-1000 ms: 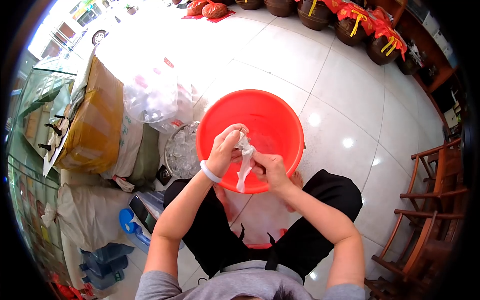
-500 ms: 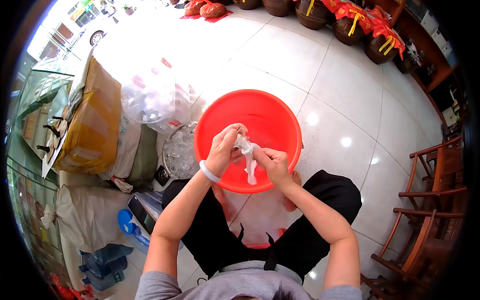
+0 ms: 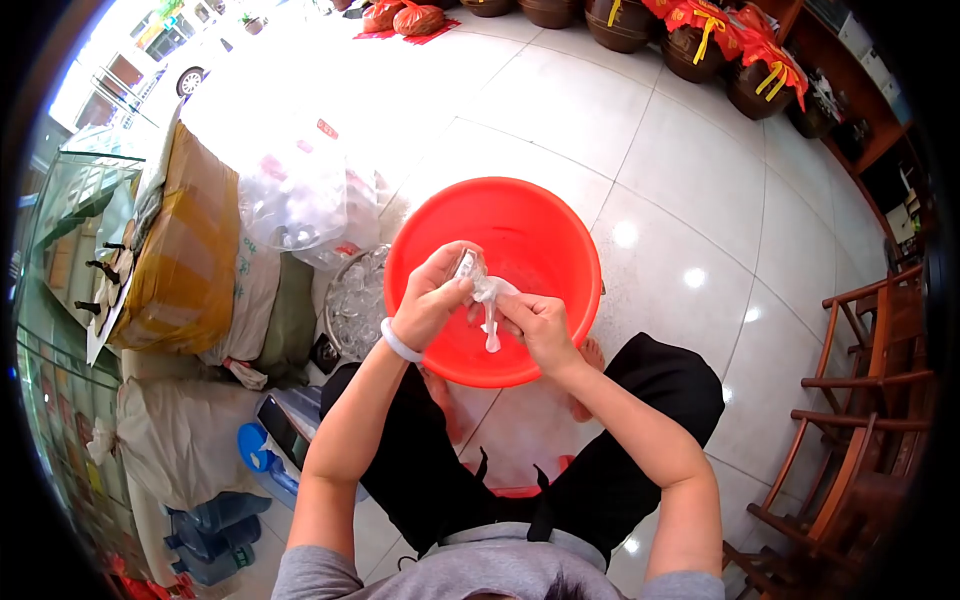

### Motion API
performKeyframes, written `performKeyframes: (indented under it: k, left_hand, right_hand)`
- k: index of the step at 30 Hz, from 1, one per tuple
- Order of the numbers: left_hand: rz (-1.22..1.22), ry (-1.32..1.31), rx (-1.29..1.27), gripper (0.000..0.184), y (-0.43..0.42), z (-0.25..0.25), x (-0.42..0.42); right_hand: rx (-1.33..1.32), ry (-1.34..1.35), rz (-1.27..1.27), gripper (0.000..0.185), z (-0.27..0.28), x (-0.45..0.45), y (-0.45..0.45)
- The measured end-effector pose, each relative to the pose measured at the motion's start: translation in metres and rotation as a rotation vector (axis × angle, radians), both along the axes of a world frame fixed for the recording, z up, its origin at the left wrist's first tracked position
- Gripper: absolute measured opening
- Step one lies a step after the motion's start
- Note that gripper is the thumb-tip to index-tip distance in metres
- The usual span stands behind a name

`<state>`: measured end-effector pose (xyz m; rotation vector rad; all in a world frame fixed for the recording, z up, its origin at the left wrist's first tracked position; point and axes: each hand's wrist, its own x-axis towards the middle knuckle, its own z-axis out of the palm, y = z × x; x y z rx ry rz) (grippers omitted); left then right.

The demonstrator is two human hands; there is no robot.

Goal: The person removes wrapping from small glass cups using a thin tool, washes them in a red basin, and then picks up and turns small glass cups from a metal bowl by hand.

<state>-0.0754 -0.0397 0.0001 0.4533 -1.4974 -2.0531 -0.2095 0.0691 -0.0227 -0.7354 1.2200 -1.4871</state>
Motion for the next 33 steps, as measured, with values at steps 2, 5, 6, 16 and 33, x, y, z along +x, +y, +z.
performKeyframes:
  k: [2,5,6,16,33]
  left_hand:
    - [0.004,0.041,0.088,0.026,0.0,0.003,-0.001]
    - [0.018,0.078,0.19,0.032,-0.003,0.004,0.001]
    - [0.024,0.069,0.207,0.038,-0.005,0.003,0.002]
    - [0.016,-0.109,0.188,0.035,-0.007,-0.002,0.007]
    - [0.114,-0.053,0.247,0.036,-0.002,0.003,0.012]
  right_hand:
    - [-0.012,0.126,-0.068,0.029,0.007,-0.002,0.001]
    - [-0.155,0.816,-0.204,0.024,0.016,-0.015,0.007]
    - [-0.176,0.983,-0.216,0.022,0.018,-0.019,0.009]
    - [-0.314,1.302,-0.078,0.021,0.029,-0.038,0.006]
    - [-0.202,0.691,-0.103,0.023,0.003,-0.01,-0.002]
